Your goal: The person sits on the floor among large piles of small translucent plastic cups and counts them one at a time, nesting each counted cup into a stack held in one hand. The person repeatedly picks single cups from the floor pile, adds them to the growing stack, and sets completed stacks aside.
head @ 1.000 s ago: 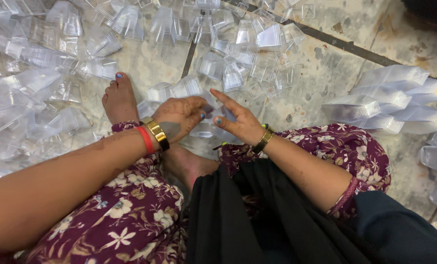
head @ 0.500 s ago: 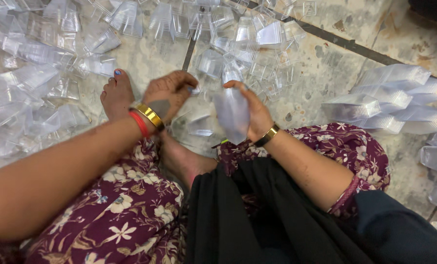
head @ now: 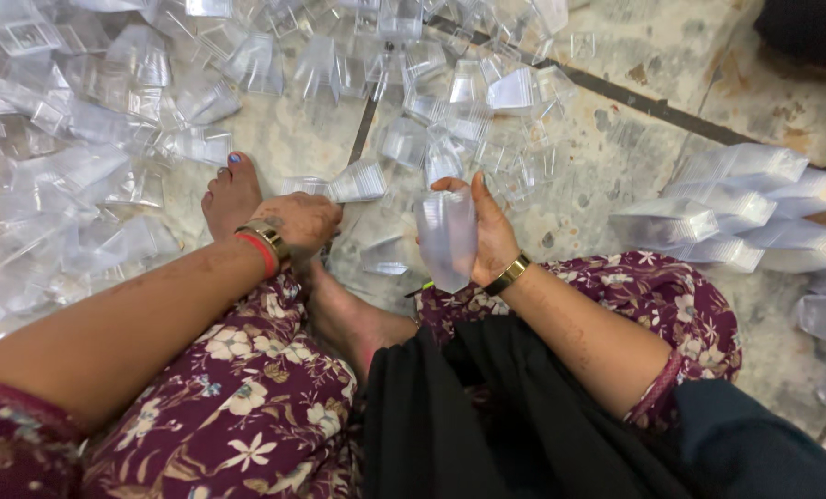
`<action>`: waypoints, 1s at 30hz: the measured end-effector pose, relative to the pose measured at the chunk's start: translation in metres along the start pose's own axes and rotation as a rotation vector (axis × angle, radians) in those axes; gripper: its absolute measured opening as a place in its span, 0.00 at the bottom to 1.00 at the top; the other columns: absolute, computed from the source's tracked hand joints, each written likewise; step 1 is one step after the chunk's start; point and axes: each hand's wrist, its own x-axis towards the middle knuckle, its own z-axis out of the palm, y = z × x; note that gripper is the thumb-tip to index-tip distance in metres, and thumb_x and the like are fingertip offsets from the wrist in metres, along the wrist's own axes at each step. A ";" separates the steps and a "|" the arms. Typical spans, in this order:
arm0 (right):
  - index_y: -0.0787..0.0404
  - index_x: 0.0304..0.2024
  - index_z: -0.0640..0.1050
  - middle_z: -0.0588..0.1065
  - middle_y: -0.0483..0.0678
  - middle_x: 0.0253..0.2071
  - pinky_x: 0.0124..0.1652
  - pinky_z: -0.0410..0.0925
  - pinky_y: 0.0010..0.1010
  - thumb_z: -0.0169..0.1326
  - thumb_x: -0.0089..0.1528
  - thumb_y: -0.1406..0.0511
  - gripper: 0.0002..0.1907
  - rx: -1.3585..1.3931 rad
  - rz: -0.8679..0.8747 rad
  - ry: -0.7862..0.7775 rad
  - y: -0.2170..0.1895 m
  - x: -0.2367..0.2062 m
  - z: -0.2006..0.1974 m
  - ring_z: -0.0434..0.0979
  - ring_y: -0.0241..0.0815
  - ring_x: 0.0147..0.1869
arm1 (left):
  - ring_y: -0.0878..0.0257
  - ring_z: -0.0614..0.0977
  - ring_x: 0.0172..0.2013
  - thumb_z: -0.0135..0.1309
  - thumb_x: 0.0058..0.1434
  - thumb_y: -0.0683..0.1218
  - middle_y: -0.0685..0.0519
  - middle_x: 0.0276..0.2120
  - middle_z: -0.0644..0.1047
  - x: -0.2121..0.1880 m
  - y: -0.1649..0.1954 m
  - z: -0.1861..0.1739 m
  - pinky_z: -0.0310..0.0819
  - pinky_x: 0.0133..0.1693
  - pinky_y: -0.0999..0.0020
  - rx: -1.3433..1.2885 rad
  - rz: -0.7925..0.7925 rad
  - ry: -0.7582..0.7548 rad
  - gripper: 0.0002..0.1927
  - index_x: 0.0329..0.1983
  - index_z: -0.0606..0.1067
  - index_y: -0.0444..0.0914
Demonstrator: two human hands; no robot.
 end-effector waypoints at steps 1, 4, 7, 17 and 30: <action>0.53 0.57 0.70 0.78 0.54 0.44 0.43 0.76 0.46 0.48 0.64 0.38 0.33 -0.014 0.009 0.007 0.001 0.000 -0.001 0.82 0.53 0.43 | 0.50 0.79 0.52 0.58 0.63 0.50 0.51 0.49 0.78 0.000 0.000 0.000 0.74 0.52 0.54 -0.080 -0.024 0.099 0.12 0.49 0.77 0.45; 0.53 0.54 0.71 0.78 0.53 0.42 0.40 0.76 0.45 0.47 0.65 0.39 0.31 -0.037 0.024 0.033 0.009 0.005 -0.002 0.82 0.51 0.41 | 0.48 0.80 0.48 0.55 0.64 0.50 0.51 0.47 0.79 0.003 -0.001 -0.001 0.75 0.50 0.52 -0.161 0.000 0.338 0.12 0.48 0.77 0.43; 0.55 0.53 0.72 0.77 0.51 0.42 0.42 0.76 0.45 0.46 0.67 0.41 0.28 -0.053 0.027 0.050 0.016 0.009 -0.003 0.81 0.48 0.42 | 0.48 0.80 0.48 0.53 0.60 0.45 0.49 0.54 0.78 0.019 -0.003 -0.010 0.76 0.47 0.54 -0.049 0.259 0.601 0.15 0.49 0.77 0.41; 0.55 0.53 0.73 0.77 0.51 0.43 0.43 0.76 0.44 0.47 0.68 0.45 0.25 -0.136 0.074 0.012 0.011 0.011 -0.010 0.81 0.48 0.43 | 0.50 0.81 0.51 0.52 0.61 0.44 0.48 0.54 0.78 0.130 0.026 -0.041 0.76 0.48 0.52 0.212 0.043 0.106 0.13 0.49 0.78 0.43; 0.56 0.63 0.71 0.69 0.46 0.58 0.61 0.63 0.33 0.51 0.71 0.53 0.23 -0.830 -0.231 -0.015 0.022 0.012 -0.024 0.66 0.37 0.61 | 0.66 0.86 0.32 0.50 0.66 0.45 0.51 0.46 0.84 0.023 0.032 -0.032 0.78 0.29 0.73 -1.385 -0.082 0.154 0.17 0.57 0.72 0.38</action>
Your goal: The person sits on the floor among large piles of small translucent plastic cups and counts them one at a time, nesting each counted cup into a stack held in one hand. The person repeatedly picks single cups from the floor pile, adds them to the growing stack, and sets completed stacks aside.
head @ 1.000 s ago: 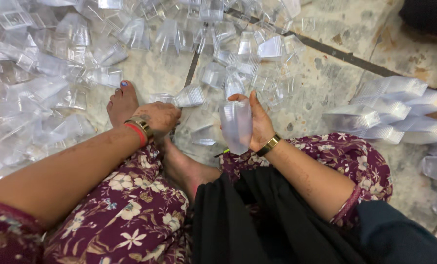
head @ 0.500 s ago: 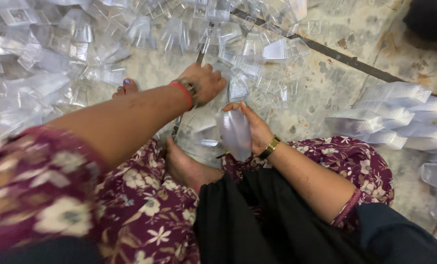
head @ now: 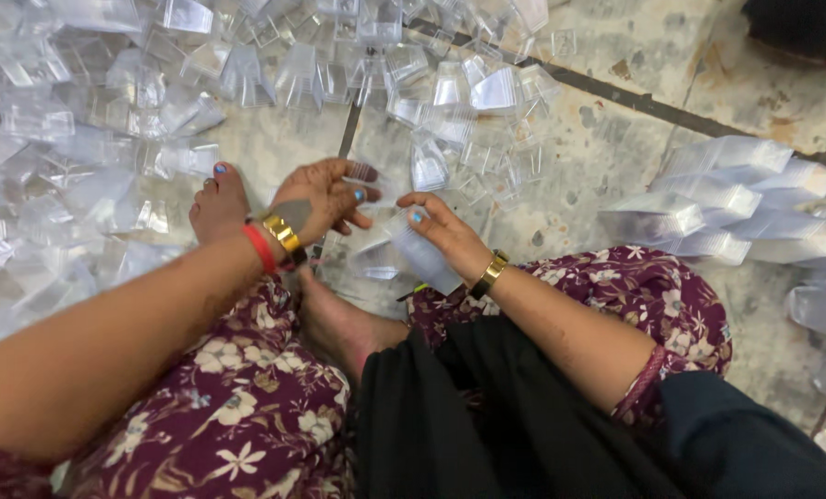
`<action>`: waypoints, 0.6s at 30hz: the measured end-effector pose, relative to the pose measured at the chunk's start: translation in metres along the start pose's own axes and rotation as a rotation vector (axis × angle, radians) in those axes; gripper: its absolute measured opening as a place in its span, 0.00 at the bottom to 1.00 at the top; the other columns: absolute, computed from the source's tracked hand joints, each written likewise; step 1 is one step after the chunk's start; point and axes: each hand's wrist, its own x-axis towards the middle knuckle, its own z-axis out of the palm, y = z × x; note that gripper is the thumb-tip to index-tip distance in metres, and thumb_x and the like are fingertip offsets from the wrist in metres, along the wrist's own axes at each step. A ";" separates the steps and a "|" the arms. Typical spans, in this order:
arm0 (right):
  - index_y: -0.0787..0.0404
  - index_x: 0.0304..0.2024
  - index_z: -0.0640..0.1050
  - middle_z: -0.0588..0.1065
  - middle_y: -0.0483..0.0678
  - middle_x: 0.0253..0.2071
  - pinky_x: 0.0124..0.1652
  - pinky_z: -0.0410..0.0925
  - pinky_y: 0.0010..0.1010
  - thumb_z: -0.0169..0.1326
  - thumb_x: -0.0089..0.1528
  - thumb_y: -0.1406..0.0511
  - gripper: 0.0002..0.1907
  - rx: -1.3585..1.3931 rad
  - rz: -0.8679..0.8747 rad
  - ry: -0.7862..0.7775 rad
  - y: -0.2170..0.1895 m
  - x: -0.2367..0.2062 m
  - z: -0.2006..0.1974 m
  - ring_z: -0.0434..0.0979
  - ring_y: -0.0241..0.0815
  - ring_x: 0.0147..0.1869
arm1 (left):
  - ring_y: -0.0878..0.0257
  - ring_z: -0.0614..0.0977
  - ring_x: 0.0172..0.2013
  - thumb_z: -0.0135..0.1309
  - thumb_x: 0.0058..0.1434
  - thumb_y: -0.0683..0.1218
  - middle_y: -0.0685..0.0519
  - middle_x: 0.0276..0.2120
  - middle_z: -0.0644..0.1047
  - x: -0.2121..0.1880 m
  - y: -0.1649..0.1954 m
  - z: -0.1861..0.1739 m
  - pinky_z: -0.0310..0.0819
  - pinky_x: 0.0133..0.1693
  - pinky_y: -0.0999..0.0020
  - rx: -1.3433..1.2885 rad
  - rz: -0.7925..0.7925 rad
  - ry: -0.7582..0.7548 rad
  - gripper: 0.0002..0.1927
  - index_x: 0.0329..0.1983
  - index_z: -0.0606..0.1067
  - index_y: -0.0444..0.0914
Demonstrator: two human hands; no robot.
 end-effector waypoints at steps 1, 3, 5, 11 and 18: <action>0.56 0.65 0.69 0.68 0.46 0.60 0.63 0.61 0.34 0.51 0.71 0.54 0.23 -0.036 -0.007 -0.007 0.001 0.000 0.002 0.66 0.37 0.64 | 0.66 0.86 0.33 0.50 0.66 0.44 0.51 0.47 0.83 -0.008 -0.004 0.004 0.79 0.29 0.73 -0.057 -0.003 -0.036 0.17 0.58 0.71 0.38; 0.55 0.67 0.65 0.68 0.45 0.62 0.68 0.57 0.36 0.51 0.70 0.54 0.26 -0.110 -0.024 -0.023 0.001 -0.001 0.005 0.64 0.38 0.70 | 0.66 0.86 0.33 0.50 0.66 0.44 0.51 0.48 0.83 -0.015 -0.007 0.004 0.80 0.30 0.74 -0.106 -0.021 -0.090 0.18 0.59 0.70 0.38; 0.54 0.71 0.60 0.68 0.45 0.64 0.66 0.60 0.37 0.50 0.70 0.54 0.30 -0.079 0.014 -0.060 -0.002 -0.004 0.005 0.66 0.41 0.68 | 0.66 0.87 0.33 0.49 0.66 0.43 0.50 0.49 0.83 -0.017 -0.007 0.001 0.79 0.30 0.74 -0.085 -0.053 -0.133 0.19 0.60 0.71 0.38; 0.56 0.78 0.53 0.54 0.49 0.79 0.75 0.49 0.39 0.48 0.73 0.53 0.36 -0.257 -0.219 -0.159 -0.018 -0.009 0.010 0.50 0.43 0.82 | 0.65 0.88 0.28 0.47 0.64 0.42 0.50 0.46 0.85 -0.019 -0.004 0.020 0.82 0.29 0.73 0.288 -0.079 -0.294 0.21 0.61 0.72 0.40; 0.58 0.76 0.61 0.65 0.49 0.73 0.71 0.60 0.42 0.49 0.71 0.47 0.37 0.369 -0.095 -0.273 -0.037 -0.021 0.026 0.65 0.44 0.75 | 0.64 0.84 0.29 0.51 0.69 0.50 0.45 0.40 0.83 -0.029 -0.008 0.018 0.78 0.31 0.68 0.095 -0.025 -0.147 0.22 0.65 0.74 0.40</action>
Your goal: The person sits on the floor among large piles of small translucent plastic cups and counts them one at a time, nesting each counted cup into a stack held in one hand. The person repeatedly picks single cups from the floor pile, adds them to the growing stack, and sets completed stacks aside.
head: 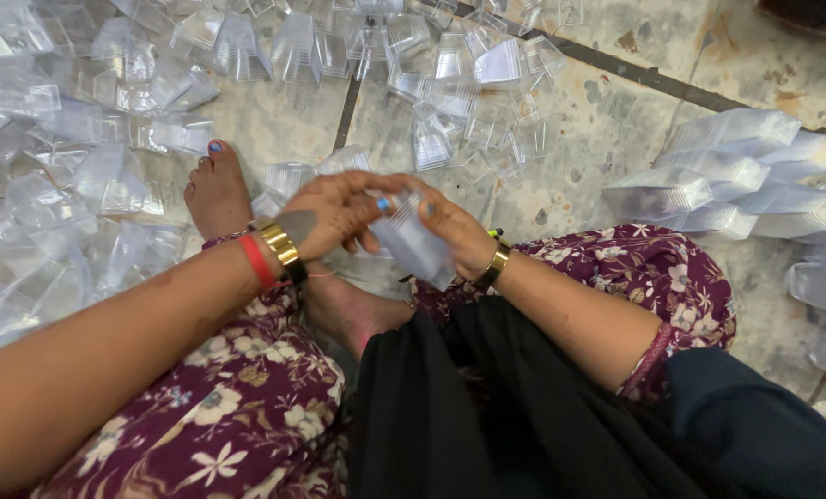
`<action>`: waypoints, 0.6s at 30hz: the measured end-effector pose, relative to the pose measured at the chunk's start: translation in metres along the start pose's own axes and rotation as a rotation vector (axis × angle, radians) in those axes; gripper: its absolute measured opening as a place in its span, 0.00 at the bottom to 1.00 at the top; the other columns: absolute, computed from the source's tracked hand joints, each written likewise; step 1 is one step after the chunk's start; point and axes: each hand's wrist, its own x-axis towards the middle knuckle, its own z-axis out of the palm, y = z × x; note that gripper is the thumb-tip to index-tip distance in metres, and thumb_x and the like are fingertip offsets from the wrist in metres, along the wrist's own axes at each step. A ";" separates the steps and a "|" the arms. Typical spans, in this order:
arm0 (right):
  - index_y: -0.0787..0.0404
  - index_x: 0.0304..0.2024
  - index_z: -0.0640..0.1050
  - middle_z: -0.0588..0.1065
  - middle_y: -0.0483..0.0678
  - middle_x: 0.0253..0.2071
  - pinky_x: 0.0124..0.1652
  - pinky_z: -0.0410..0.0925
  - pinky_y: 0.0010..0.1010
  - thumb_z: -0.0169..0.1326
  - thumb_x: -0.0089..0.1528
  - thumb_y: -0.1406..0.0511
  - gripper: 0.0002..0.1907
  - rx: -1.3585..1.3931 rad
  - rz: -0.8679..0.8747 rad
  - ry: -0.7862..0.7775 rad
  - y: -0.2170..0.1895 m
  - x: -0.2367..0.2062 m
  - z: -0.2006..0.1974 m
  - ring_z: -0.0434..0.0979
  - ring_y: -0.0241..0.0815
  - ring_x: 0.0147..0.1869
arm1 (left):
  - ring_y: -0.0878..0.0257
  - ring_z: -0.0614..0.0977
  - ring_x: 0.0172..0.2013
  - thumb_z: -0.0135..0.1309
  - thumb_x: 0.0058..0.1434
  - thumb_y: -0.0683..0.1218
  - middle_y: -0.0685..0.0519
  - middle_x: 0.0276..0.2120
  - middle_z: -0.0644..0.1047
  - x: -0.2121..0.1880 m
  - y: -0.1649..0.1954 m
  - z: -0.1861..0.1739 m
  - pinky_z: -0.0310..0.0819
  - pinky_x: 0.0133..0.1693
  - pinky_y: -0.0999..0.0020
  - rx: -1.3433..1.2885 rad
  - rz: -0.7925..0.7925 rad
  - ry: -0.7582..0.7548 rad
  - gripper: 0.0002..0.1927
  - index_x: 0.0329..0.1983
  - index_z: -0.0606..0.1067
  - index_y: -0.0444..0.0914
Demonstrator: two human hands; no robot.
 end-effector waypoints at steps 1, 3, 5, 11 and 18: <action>0.55 0.76 0.59 0.66 0.50 0.70 0.68 0.61 0.45 0.49 0.71 0.46 0.37 0.133 0.037 0.039 -0.003 0.000 0.003 0.66 0.46 0.72 | 0.64 0.83 0.32 0.52 0.69 0.51 0.47 0.46 0.83 -0.002 0.001 -0.003 0.78 0.33 0.67 -0.053 0.033 0.062 0.23 0.65 0.72 0.40; 0.50 0.76 0.57 0.68 0.52 0.65 0.62 0.63 0.51 0.49 0.70 0.45 0.38 0.401 0.110 0.112 -0.009 0.001 0.008 0.70 0.50 0.65 | 0.61 0.83 0.40 0.55 0.68 0.52 0.48 0.58 0.78 -0.005 0.005 -0.004 0.78 0.41 0.65 -0.095 0.142 0.128 0.27 0.68 0.68 0.40; 0.48 0.78 0.55 0.67 0.51 0.67 0.66 0.61 0.52 0.48 0.70 0.44 0.39 0.445 0.065 0.133 -0.016 -0.002 0.013 0.68 0.50 0.68 | 0.56 0.82 0.51 0.58 0.66 0.54 0.45 0.68 0.70 -0.009 0.011 0.001 0.79 0.52 0.62 -0.068 0.301 0.134 0.33 0.72 0.63 0.42; 0.43 0.80 0.43 0.58 0.47 0.75 0.72 0.58 0.51 0.43 0.65 0.37 0.48 0.465 0.019 0.141 -0.031 -0.013 0.033 0.60 0.50 0.77 | 0.47 0.72 0.65 0.64 0.52 0.62 0.43 0.77 0.53 -0.020 0.023 0.026 0.74 0.58 0.60 0.157 0.189 0.046 0.62 0.80 0.38 0.50; 0.37 0.79 0.32 0.51 0.50 0.75 0.71 0.56 0.51 0.47 0.61 0.33 0.57 0.351 -0.008 0.122 -0.032 -0.023 0.043 0.57 0.48 0.75 | 0.46 0.72 0.66 0.66 0.51 0.61 0.36 0.70 0.63 -0.020 0.022 0.032 0.67 0.63 0.62 0.320 0.189 0.149 0.70 0.77 0.26 0.43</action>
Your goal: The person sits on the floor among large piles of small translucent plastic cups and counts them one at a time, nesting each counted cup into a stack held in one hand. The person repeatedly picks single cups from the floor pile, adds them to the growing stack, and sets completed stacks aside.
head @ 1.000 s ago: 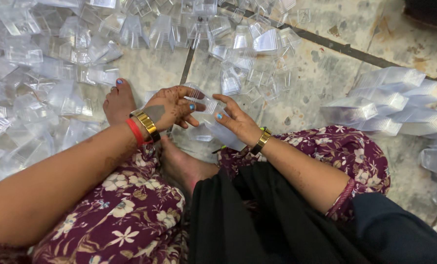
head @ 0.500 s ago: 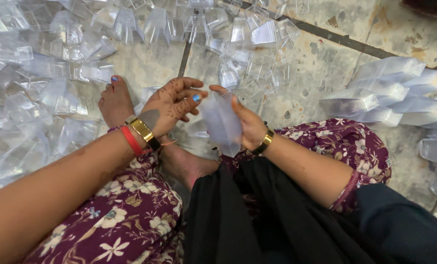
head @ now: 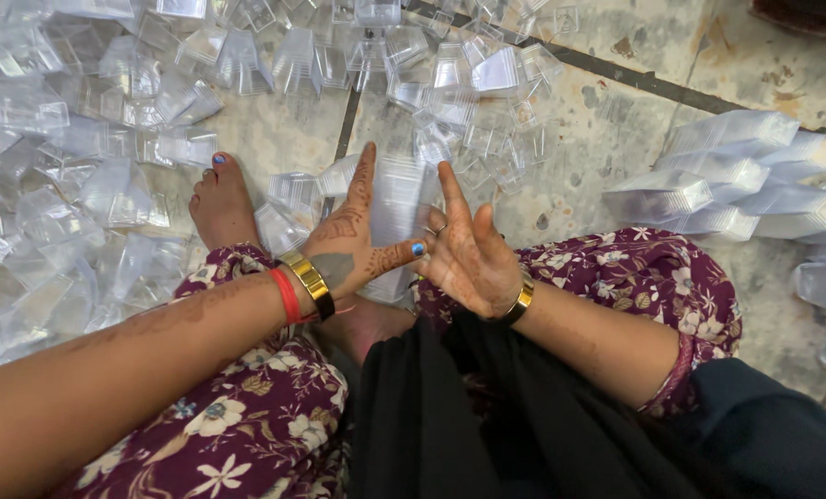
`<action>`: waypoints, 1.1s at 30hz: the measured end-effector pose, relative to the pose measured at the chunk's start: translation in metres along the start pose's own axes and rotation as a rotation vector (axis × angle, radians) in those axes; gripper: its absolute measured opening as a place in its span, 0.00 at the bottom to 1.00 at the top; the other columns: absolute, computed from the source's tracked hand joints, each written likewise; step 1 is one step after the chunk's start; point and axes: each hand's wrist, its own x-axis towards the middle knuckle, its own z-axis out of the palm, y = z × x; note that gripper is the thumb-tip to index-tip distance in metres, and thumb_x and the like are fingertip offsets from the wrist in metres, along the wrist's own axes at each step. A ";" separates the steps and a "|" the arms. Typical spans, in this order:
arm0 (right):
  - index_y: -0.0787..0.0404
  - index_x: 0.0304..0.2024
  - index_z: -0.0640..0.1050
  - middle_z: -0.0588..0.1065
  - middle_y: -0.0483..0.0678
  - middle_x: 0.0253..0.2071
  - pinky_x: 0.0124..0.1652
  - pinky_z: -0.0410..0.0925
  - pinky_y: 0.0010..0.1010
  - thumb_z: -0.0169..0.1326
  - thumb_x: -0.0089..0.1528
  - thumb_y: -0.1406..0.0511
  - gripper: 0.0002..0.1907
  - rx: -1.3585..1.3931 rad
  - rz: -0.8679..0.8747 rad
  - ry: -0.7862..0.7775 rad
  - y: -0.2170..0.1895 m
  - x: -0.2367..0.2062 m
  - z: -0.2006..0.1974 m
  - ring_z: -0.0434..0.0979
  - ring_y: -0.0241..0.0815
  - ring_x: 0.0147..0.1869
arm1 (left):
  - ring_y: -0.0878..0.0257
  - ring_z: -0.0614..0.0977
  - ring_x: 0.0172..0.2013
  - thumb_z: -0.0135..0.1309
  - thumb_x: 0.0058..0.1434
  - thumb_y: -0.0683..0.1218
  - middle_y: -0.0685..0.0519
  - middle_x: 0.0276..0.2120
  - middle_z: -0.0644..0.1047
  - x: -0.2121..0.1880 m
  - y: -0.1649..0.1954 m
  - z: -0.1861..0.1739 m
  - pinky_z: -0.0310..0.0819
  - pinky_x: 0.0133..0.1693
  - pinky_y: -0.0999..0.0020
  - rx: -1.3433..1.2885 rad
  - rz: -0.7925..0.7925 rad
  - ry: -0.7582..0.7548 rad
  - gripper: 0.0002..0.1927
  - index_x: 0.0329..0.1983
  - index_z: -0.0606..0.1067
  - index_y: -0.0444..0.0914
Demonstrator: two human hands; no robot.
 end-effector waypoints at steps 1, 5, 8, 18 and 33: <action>0.37 0.79 0.31 0.50 0.49 0.76 0.71 0.55 0.50 0.48 0.61 0.33 0.57 -0.011 0.007 -0.011 0.000 -0.001 -0.001 0.56 0.47 0.76 | 0.45 0.71 0.66 0.67 0.52 0.60 0.35 0.70 0.62 -0.001 -0.002 0.000 0.66 0.63 0.61 -0.014 0.031 0.008 0.70 0.77 0.25 0.42; 0.38 0.83 0.31 0.49 0.47 0.67 0.70 0.53 0.46 0.51 0.60 0.32 0.63 -0.041 0.041 -0.061 -0.002 -0.005 -0.004 0.52 0.45 0.68 | 0.45 0.72 0.67 0.65 0.55 0.55 0.37 0.70 0.64 0.001 -0.009 -0.001 0.65 0.65 0.58 -0.128 0.108 0.018 0.66 0.78 0.27 0.44; 0.41 0.81 0.30 0.41 0.46 0.76 0.72 0.48 0.44 0.53 0.58 0.32 0.65 -0.147 0.027 -0.141 -0.005 -0.005 -0.006 0.45 0.45 0.77 | 0.41 0.70 0.68 0.68 0.54 0.49 0.33 0.74 0.57 0.007 -0.013 -0.008 0.62 0.66 0.52 -0.082 0.266 0.139 0.62 0.79 0.36 0.46; 0.59 0.52 0.77 0.78 0.56 0.48 0.54 0.68 0.40 0.50 0.77 0.47 0.23 -0.758 -0.185 0.125 0.002 -0.002 -0.028 0.74 0.47 0.49 | 0.51 0.73 0.58 0.56 0.51 0.39 0.44 0.62 0.70 -0.011 0.000 -0.052 0.70 0.61 0.51 -1.044 0.028 -0.149 0.54 0.81 0.49 0.43; 0.54 0.46 0.77 0.76 0.51 0.49 0.47 0.72 0.46 0.56 0.57 0.63 0.14 -2.315 0.521 -0.128 0.037 0.031 -0.064 0.75 0.54 0.57 | 0.51 0.79 0.49 0.58 0.63 0.69 0.43 0.59 0.74 -0.060 0.048 -0.068 0.76 0.50 0.53 -1.393 -0.052 -0.440 0.54 0.83 0.54 0.39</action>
